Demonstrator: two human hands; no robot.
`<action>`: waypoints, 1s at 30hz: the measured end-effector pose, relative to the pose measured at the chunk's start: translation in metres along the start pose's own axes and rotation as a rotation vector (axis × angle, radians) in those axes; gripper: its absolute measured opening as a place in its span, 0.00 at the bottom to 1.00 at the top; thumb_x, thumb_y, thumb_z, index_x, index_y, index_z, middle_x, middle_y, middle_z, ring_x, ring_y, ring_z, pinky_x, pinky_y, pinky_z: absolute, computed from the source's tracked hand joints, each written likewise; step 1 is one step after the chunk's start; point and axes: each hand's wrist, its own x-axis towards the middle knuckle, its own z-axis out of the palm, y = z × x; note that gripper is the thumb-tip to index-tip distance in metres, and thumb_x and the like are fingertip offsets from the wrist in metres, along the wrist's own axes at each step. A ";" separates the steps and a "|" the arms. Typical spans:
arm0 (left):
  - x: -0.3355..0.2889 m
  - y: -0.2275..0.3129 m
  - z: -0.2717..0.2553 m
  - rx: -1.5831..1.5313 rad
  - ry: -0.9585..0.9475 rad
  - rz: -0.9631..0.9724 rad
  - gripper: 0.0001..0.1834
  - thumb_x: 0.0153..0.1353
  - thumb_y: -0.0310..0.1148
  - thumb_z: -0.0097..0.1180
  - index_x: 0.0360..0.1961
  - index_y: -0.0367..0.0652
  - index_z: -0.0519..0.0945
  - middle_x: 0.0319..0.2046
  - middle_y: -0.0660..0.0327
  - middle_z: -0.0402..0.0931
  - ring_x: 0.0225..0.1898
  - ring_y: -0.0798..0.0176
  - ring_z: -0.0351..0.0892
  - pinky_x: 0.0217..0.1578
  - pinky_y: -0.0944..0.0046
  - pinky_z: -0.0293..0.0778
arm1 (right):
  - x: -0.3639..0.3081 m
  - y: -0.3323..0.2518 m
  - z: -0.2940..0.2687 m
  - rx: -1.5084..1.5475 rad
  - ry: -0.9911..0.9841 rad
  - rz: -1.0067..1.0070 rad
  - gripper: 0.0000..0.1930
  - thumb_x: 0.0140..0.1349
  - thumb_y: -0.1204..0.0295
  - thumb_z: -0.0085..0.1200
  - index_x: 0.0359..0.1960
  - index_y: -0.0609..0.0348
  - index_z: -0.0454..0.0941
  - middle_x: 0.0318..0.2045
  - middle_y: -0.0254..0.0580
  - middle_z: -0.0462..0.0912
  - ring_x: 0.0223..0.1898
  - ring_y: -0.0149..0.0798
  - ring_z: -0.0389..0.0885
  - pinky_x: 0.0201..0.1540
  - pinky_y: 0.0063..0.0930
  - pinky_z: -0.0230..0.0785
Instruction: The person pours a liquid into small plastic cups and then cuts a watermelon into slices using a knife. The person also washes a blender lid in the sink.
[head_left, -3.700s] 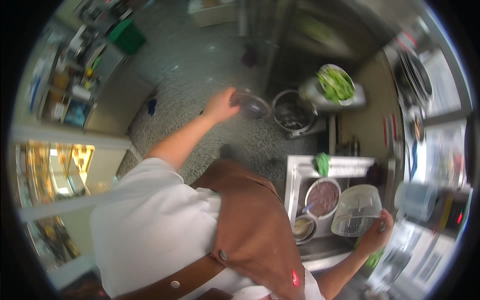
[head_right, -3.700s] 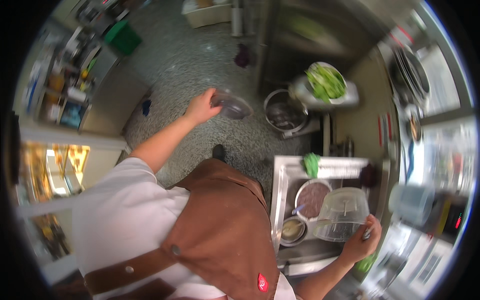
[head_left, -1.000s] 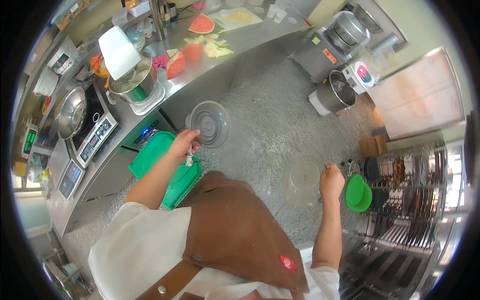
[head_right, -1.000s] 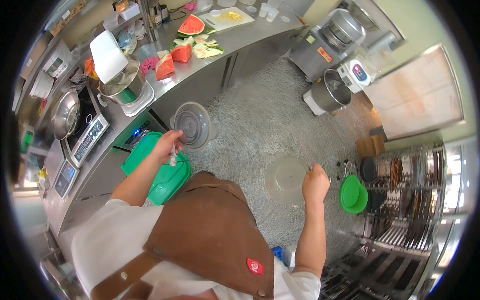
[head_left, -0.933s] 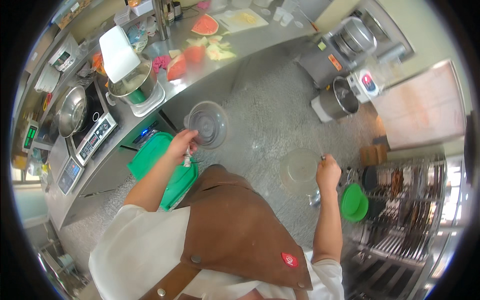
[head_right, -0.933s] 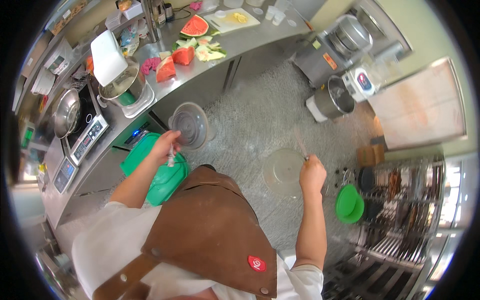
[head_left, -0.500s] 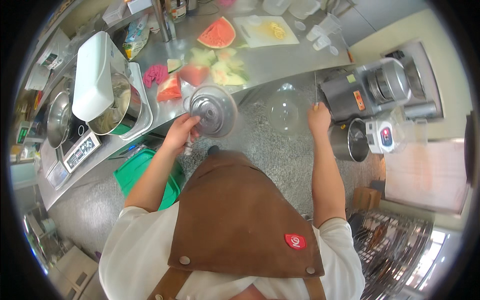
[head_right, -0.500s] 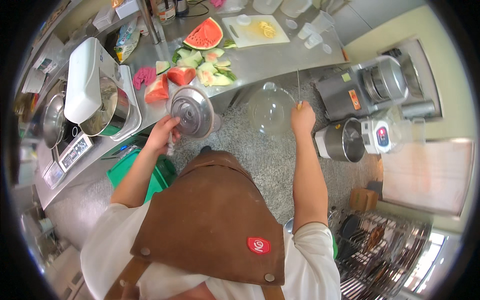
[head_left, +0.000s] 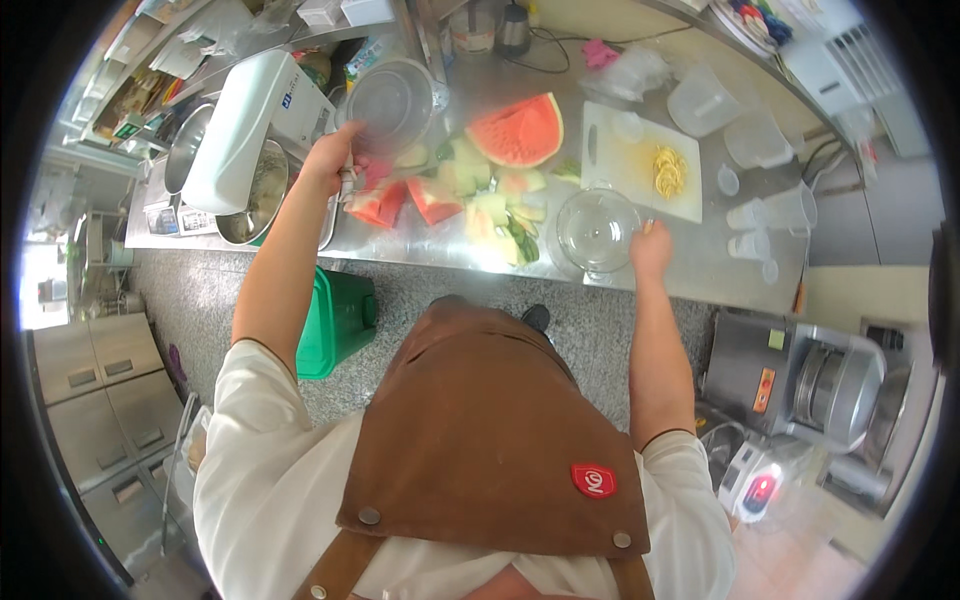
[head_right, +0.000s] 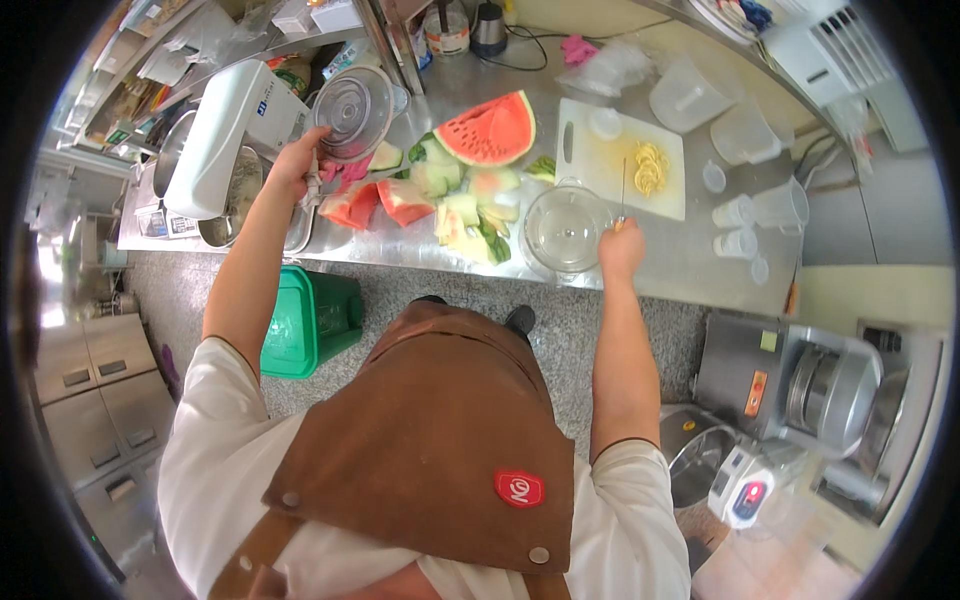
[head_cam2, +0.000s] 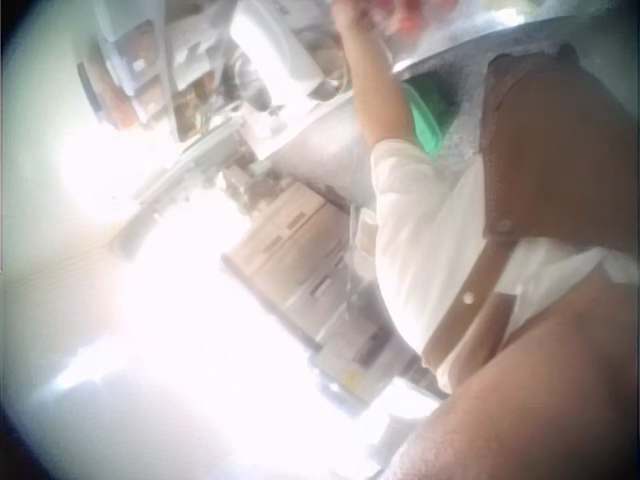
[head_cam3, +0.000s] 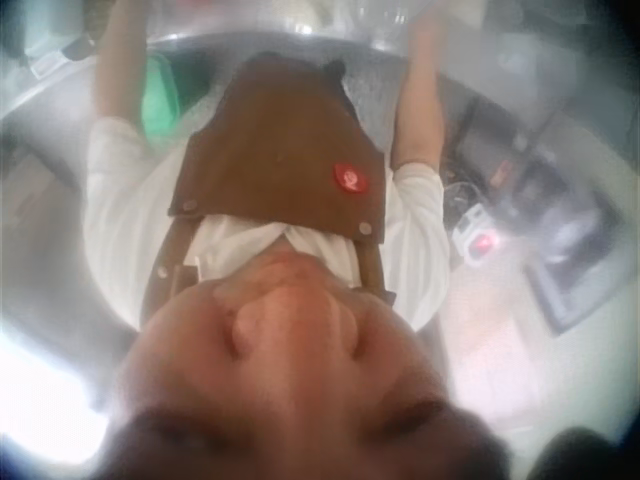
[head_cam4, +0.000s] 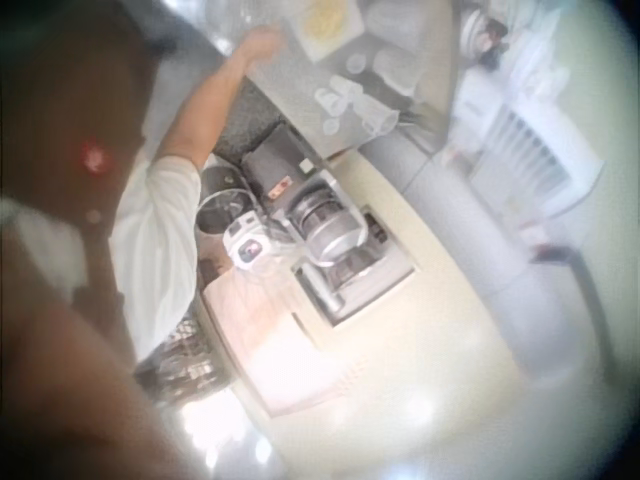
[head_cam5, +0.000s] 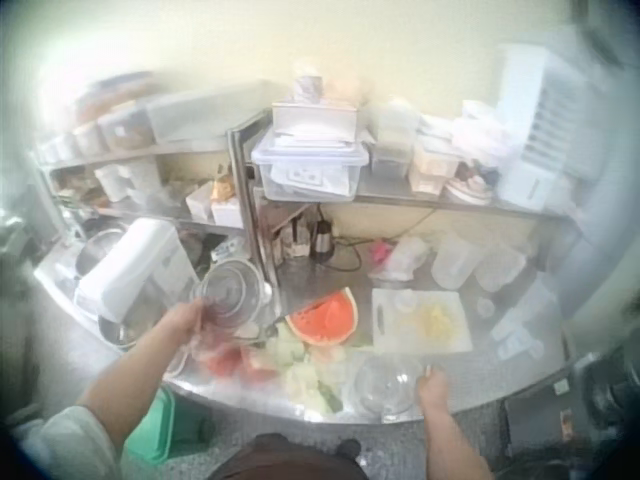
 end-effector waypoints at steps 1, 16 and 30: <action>0.009 0.006 0.005 0.004 0.032 -0.001 0.17 0.70 0.43 0.59 0.44 0.37 0.84 0.33 0.60 0.83 0.24 0.67 0.76 0.22 0.66 0.72 | 0.011 -0.003 0.005 -0.010 -0.020 -0.015 0.10 0.57 0.70 0.58 0.37 0.63 0.82 0.36 0.61 0.87 0.42 0.65 0.86 0.45 0.56 0.77; 0.047 0.000 0.075 -0.024 -0.178 0.080 0.18 0.71 0.43 0.60 0.47 0.38 0.78 0.31 0.62 0.77 0.26 0.70 0.77 0.23 0.70 0.69 | 0.040 0.004 0.039 -0.039 -0.248 0.036 0.11 0.62 0.68 0.57 0.35 0.66 0.81 0.33 0.60 0.87 0.38 0.64 0.86 0.43 0.54 0.76; 0.023 -0.001 0.053 -0.125 -0.171 0.086 0.12 0.72 0.40 0.58 0.41 0.42 0.77 0.30 0.63 0.78 0.25 0.70 0.77 0.21 0.69 0.69 | 0.162 -0.120 0.078 -0.008 -0.197 -0.021 0.13 0.57 0.67 0.57 0.40 0.63 0.82 0.38 0.60 0.87 0.43 0.63 0.86 0.48 0.52 0.77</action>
